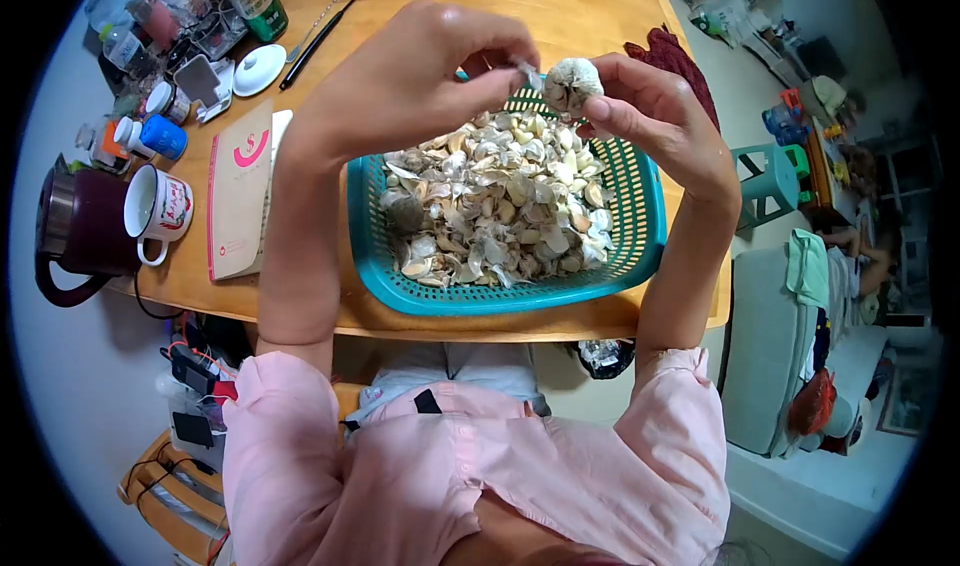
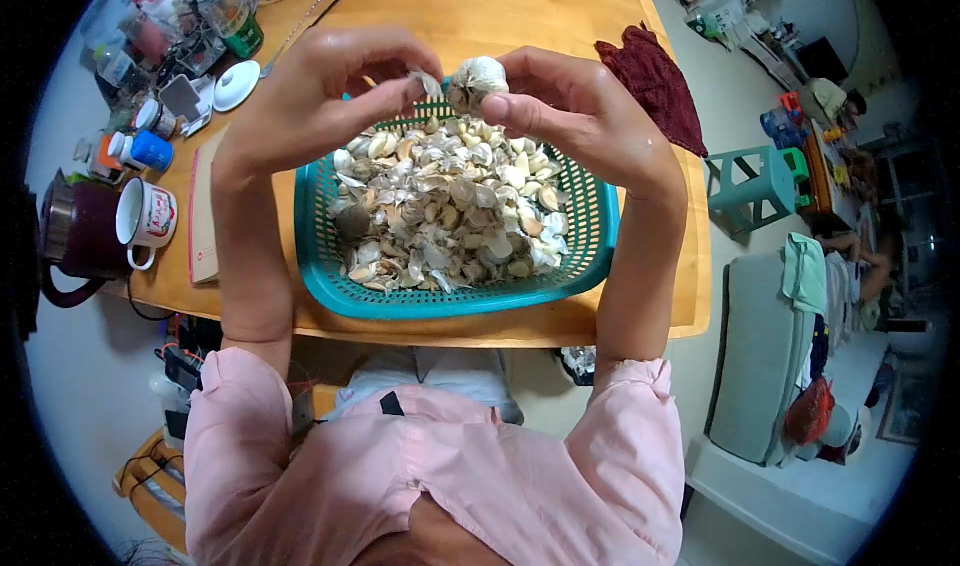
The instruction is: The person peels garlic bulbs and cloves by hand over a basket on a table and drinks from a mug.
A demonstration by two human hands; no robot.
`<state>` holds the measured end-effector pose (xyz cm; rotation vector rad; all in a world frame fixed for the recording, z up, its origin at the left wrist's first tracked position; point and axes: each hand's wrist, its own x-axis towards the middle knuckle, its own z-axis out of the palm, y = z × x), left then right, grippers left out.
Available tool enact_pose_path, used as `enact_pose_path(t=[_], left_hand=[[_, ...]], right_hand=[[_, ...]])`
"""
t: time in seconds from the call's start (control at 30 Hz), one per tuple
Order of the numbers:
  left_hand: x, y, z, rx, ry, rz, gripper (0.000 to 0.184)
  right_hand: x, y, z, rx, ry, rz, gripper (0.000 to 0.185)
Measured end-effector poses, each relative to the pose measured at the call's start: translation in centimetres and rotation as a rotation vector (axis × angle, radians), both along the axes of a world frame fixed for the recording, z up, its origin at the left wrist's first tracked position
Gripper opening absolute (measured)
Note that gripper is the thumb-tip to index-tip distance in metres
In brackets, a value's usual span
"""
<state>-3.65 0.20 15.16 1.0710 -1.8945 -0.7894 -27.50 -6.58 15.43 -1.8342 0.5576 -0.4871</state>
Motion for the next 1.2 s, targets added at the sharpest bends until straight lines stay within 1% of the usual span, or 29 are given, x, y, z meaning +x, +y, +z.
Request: enact_pose_path(t=[0.07,0.13,0.2,0.23,0.27,0.3,0.33,0.4,0.5,0.63,0.7,0.73,0.8,0.87,0.9,0.93,1.0,1.03,1.1,1.13,1.2], left_hand=[[0.4,0.3,0.5,-0.312,-0.409,-0.001,0.019],[-0.4,0.2,0.7,-0.307,-0.39,0.035,0.02],[-1.2,0.2,0.6,-0.323,-0.223,0.109,0.021],[-1.6,0.4,0.6,-0.324,-0.231,0.112,0.021],[-1.9,0.6,0.7,-0.243,-0.091,0.13,0.021],[-2.1,0.7,0.8,-0.165,0.049,0.15,0.021],[-2.0,0.6,0.9,-0.17,0.045,0.158,0.021],[-2.2,0.6,0.7,-0.161,0.09,0.137,0.021],[-2.4,0.0,0.1,-0.199,0.087,0.199,0.023],[-2.9,-0.2,-0.3,-0.247,0.08,0.249,0.024],[-2.8,-0.2,-0.2,-0.262,0.039,0.256,0.023],[-2.7,-0.2,-0.1,-0.262,0.038,0.257,0.023],[-2.7,0.0,0.1,-0.271,-0.078,0.247,0.019],[-2.9,0.1,0.0,-0.322,-0.122,0.271,0.017],[-3.0,0.2,-0.1,-0.372,-0.165,0.297,0.016],[-3.1,0.5,0.1,-0.373,-0.164,0.297,0.016],[-3.4,1.0,0.5,-0.398,-0.292,0.321,0.013],[-3.3,0.9,0.4,-0.399,-0.292,0.319,0.013],[-3.2,0.4,-0.2,-0.518,-0.351,0.372,0.012],[-3.0,0.1,-0.4,-0.519,-0.35,0.371,0.012],[-2.7,-0.2,-0.3,-0.361,-0.076,0.286,0.013]], right_hand=[[-0.3,0.2,0.6,0.02,-0.013,0.001,0.036],[-0.3,0.0,1.2,0.001,0.008,0.023,0.038],[-0.1,-0.2,1.7,-0.042,-0.016,0.013,0.039],[0.0,-0.2,1.7,-0.065,-0.068,-0.002,0.037],[0.3,0.0,1.7,-0.066,-0.076,0.003,0.037],[0.4,0.2,1.8,-0.1,-0.063,-0.048,0.037],[0.6,0.3,1.9,-0.133,-0.047,-0.097,0.036],[0.8,0.5,1.8,-0.162,-0.025,-0.111,0.033],[1.4,0.5,1.0,-0.199,-0.179,-0.134,0.034],[2.2,0.3,0.2,-0.214,-0.24,-0.164,0.038],[2.3,0.5,-0.2,-0.141,-0.273,-0.117,0.039],[2.3,0.5,-0.1,-0.14,-0.274,-0.116,0.039],[2.1,0.4,0.0,-0.204,-0.152,-0.098,0.037],[2.4,0.8,-0.2,-0.179,-0.182,-0.11,0.036],[2.4,1.0,-0.2,-0.222,-0.16,-0.134,0.036],[2.4,1.1,-0.3,-0.265,-0.138,-0.157,0.035],[2.3,1.0,-0.3,-0.262,-0.137,-0.142,0.035],[2.2,1.0,-0.3,-0.257,-0.136,-0.127,0.035],[2.1,1.2,0.0,-0.212,-0.136,-0.107,0.036],[2.0,1.3,0.1,-0.168,-0.136,-0.085,0.036],[1.8,1.0,-0.1,-0.131,-0.181,-0.066,0.037]])
